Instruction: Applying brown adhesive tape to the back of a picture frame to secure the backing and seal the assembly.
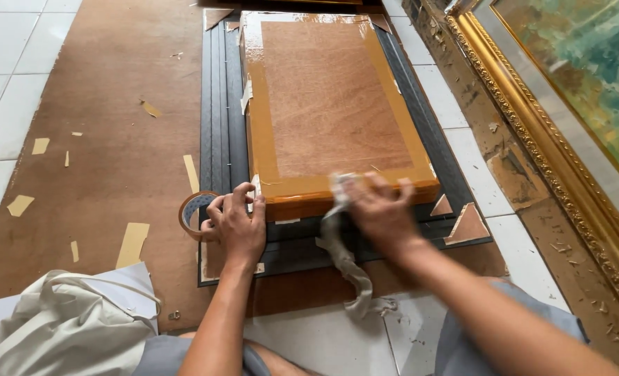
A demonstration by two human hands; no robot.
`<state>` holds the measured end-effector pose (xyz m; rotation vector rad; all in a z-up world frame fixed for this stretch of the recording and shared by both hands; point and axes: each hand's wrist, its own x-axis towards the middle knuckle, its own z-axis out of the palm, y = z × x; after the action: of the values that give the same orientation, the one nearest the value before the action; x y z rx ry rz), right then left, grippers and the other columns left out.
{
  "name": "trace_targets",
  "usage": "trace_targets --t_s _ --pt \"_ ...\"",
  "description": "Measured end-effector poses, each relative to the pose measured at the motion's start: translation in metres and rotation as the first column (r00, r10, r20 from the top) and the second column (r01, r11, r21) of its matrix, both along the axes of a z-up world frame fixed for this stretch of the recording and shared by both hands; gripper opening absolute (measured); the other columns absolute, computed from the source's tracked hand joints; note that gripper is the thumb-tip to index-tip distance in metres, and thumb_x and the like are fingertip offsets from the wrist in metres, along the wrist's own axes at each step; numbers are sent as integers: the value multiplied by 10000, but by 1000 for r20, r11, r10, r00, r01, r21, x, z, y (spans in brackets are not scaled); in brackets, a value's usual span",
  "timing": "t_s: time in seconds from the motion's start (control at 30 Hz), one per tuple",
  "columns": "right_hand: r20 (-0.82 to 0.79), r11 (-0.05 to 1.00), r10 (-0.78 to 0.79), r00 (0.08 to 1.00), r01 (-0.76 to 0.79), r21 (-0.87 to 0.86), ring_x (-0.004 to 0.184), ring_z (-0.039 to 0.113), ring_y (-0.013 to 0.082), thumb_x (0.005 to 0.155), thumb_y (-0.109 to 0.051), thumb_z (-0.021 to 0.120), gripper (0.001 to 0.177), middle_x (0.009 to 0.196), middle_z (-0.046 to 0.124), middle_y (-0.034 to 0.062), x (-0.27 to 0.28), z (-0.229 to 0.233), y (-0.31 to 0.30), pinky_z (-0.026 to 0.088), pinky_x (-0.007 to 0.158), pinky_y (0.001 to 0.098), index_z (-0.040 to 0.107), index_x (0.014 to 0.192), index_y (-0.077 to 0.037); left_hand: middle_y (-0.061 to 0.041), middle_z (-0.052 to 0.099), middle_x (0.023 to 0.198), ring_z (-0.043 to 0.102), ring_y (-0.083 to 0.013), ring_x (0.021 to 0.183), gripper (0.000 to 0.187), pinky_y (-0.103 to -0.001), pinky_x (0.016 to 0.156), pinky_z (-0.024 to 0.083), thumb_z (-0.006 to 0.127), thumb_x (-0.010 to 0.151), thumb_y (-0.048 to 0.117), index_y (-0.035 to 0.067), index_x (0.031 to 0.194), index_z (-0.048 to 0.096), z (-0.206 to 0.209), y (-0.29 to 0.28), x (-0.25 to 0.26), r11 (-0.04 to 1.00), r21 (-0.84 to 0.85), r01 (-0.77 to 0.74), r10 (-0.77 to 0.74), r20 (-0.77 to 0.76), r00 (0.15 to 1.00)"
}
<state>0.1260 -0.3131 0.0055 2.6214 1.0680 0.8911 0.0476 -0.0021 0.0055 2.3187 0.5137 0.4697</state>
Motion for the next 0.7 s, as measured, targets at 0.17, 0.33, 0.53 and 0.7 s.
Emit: trace_targets --t_s 0.17,0.33,0.53,0.7 --pt "79 984 -171 982 175 -45 1609 523 285 1061 -519 655 557 1654 665 -199 51 17 -140 290 1166 742 627 1614 -455 21 661 1118 456 -306 1442 246 -702 1108 212 572 1123 506 372 1316 644 -4 2 4 1000 4 -10 10 15 1000" --pt "-42 990 -85 996 80 -114 1671 426 358 1077 -529 598 661 1708 591 -133 54 26 -121 291 1170 797 477 1722 -450 45 656 1085 456 -278 1439 204 -700 1118 205 605 1109 513 362 1231 666 -17 5 10 999 -31 -34 34 -2 999" --pt "-33 984 15 999 -20 -178 1706 319 368 1068 -533 596 691 1738 536 -109 39 23 14 237 1189 768 446 1731 -408 58 660 1099 463 -243 1451 173 -675 1144 205 595 1113 493 364 1179 690 -11 6 8 997 -59 -53 52 -26 998" --pt "-181 980 133 974 -157 -120 1684 312 390 1094 -517 556 669 1734 538 -58 17 26 136 181 1192 805 440 1733 -356 58 633 1109 458 -227 1457 209 -655 1159 205 536 1111 498 385 1206 684 -19 6 7 998 -19 -55 55 19 998"
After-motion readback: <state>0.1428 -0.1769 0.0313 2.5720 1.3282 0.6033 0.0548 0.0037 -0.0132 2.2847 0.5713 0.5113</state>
